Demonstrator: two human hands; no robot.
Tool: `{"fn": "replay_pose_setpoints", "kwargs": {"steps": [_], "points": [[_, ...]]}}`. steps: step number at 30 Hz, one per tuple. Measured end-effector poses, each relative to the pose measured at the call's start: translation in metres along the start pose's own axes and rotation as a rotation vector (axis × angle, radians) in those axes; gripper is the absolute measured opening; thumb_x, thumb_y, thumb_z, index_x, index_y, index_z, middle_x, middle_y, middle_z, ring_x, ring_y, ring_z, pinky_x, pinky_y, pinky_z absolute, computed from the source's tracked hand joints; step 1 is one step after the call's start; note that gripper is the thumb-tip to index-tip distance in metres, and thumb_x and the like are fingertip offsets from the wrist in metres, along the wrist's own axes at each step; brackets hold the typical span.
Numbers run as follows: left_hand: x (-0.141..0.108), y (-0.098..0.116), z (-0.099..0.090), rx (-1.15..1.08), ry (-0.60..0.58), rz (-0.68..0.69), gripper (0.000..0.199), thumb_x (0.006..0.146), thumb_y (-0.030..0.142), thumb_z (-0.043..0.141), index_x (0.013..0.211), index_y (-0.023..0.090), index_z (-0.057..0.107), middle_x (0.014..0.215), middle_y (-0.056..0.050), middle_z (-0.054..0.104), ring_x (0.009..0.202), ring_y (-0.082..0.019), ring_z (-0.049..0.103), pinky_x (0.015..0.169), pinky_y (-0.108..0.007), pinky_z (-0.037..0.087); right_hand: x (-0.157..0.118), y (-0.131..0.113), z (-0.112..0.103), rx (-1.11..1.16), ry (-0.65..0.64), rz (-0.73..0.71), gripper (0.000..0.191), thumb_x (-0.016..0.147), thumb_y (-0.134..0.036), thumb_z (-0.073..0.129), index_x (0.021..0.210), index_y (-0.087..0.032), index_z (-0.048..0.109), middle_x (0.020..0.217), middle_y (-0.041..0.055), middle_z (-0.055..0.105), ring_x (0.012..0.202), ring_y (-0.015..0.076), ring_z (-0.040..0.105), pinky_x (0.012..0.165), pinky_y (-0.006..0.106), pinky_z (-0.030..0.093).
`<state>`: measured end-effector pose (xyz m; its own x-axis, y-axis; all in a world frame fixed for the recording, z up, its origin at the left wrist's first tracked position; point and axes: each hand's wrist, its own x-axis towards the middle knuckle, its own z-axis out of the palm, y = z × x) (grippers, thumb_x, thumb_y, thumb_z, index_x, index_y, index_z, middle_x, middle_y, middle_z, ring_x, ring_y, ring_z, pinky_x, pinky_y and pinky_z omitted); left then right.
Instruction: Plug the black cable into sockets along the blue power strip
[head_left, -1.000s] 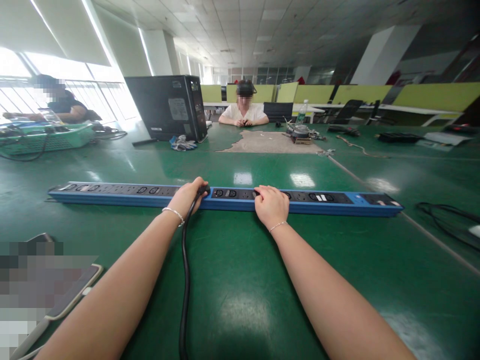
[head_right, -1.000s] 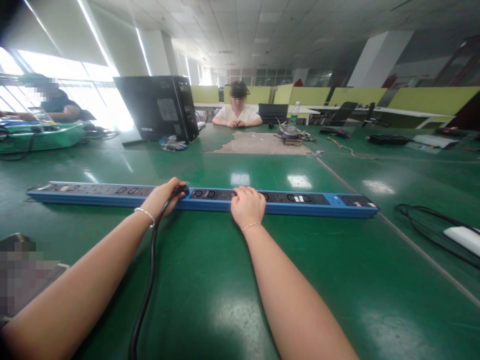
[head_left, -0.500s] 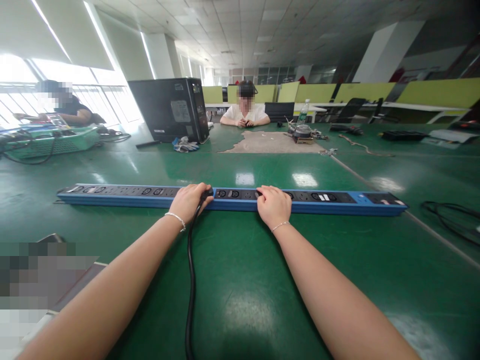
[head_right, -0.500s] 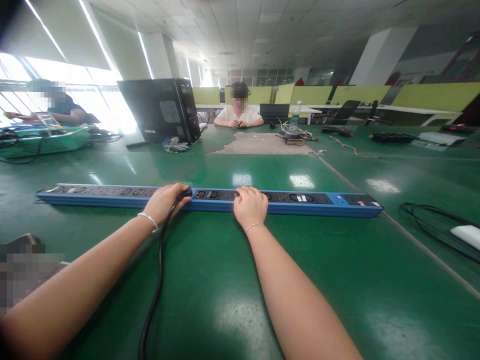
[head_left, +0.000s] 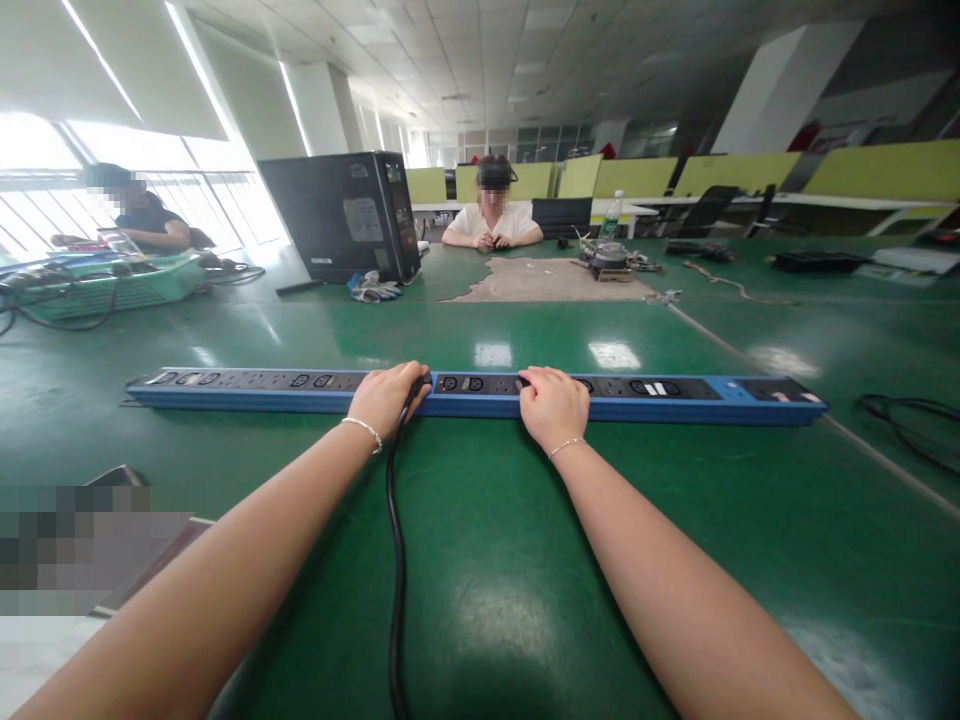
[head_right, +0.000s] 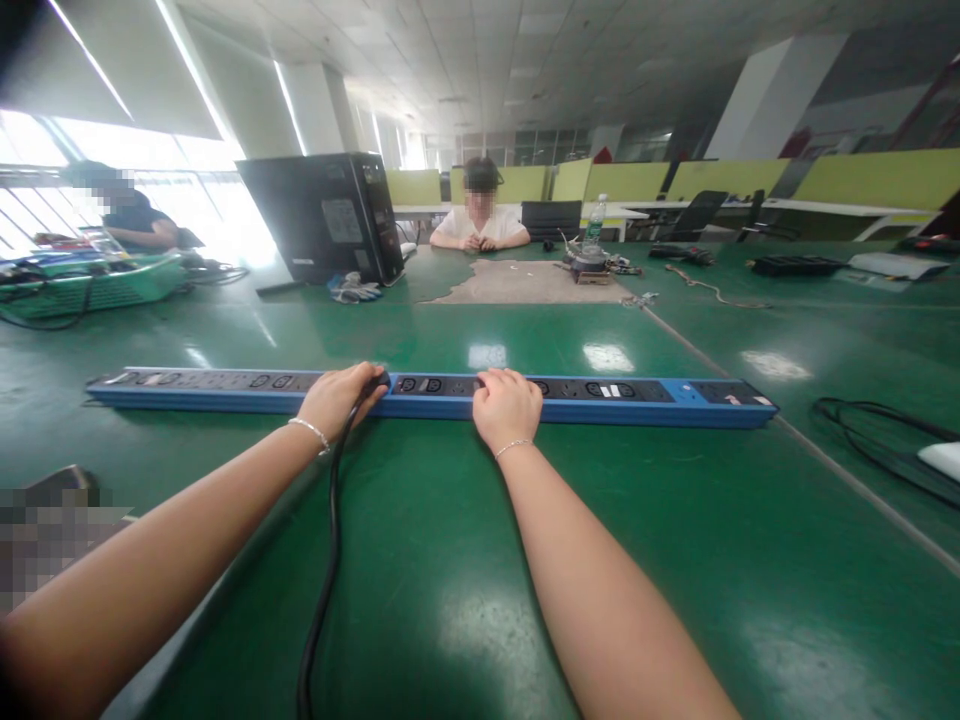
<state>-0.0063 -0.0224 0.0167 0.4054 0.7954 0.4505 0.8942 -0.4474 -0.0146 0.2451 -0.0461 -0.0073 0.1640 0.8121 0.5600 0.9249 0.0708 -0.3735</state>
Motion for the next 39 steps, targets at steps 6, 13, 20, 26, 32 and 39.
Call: {"fn": "replay_pose_setpoints", "kwargs": {"steps": [6, 13, 20, 26, 32, 39], "points": [[-0.002, 0.004, 0.008, -0.118, 0.09, -0.056, 0.025, 0.09, 0.038, 0.041, 0.103, 0.022, 0.055, 0.105, -0.008, 0.066, 0.094, -0.023, 0.064, 0.079, -0.031, 0.047, 0.0, 0.001, 0.0, 0.003, -0.011, 0.004, 0.036, 0.08, -0.02, 0.041, 0.1, -0.026, 0.069, 0.115, 0.0003, 0.066, 0.112, 0.0192, 0.053, 0.094, 0.038, 0.03], [-0.006, 0.009, 0.022, -0.255, 0.163, -0.179, 0.022, 0.087, 0.033, 0.047, 0.105, 0.023, 0.055, 0.097, -0.007, 0.068, 0.094, -0.022, 0.064, 0.082, -0.031, 0.047, 0.0, 0.0, -0.001, 0.003, -0.001, 0.004, 0.035, 0.08, -0.019, 0.042, 0.099, -0.026, 0.07, 0.114, 0.0001, 0.067, 0.111, 0.0193, 0.053, 0.094, 0.038, 0.03], [0.0, 0.007, -0.003, -0.419, 0.431, -0.433, 0.029, 0.085, 0.035, 0.048, 0.11, 0.02, 0.052, 0.095, -0.005, 0.066, 0.083, -0.019, 0.063, 0.077, -0.031, 0.048, 0.0, 0.0, -0.001, -0.007, -0.006, -0.002, 0.036, 0.08, -0.019, 0.041, 0.099, -0.025, 0.07, 0.113, 0.0006, 0.067, 0.111, 0.0195, 0.053, 0.094, 0.038, 0.03], [-0.006, -0.046, -0.019, -0.443, 0.583, -0.652, 0.032, 0.079, 0.034, 0.057, 0.108, 0.021, 0.056, 0.09, -0.003, 0.065, 0.08, -0.018, 0.061, 0.078, -0.032, 0.047, 0.0, 0.001, -0.001, -0.007, 0.001, -0.003, 0.036, 0.079, -0.019, 0.041, 0.099, -0.025, 0.07, 0.113, 0.0002, 0.067, 0.11, 0.0198, 0.054, 0.094, 0.038, 0.03], [-0.025, -0.078, -0.004, -0.497, 0.545, -0.773, 0.034, 0.07, 0.033, 0.062, 0.102, 0.02, 0.064, 0.086, -0.003, 0.067, 0.084, -0.019, 0.062, 0.084, -0.035, 0.048, 0.0, 0.0, -0.001, -0.005, 0.005, -0.01, 0.036, 0.079, -0.018, 0.042, 0.099, -0.025, 0.071, 0.112, 0.0008, 0.068, 0.11, 0.0201, 0.054, 0.094, 0.038, 0.031], [-0.031, -0.084, 0.002, -0.463, 0.414, -0.684, 0.036, 0.072, 0.038, 0.059, 0.105, 0.024, 0.064, 0.091, -0.004, 0.069, 0.087, -0.022, 0.064, 0.085, -0.038, 0.047, 0.0, 0.0, -0.002, -0.004, 0.01, -0.009, 0.035, 0.079, -0.018, 0.042, 0.099, -0.025, 0.071, 0.112, 0.0016, 0.068, 0.11, 0.0199, 0.054, 0.093, 0.039, 0.032]]}}
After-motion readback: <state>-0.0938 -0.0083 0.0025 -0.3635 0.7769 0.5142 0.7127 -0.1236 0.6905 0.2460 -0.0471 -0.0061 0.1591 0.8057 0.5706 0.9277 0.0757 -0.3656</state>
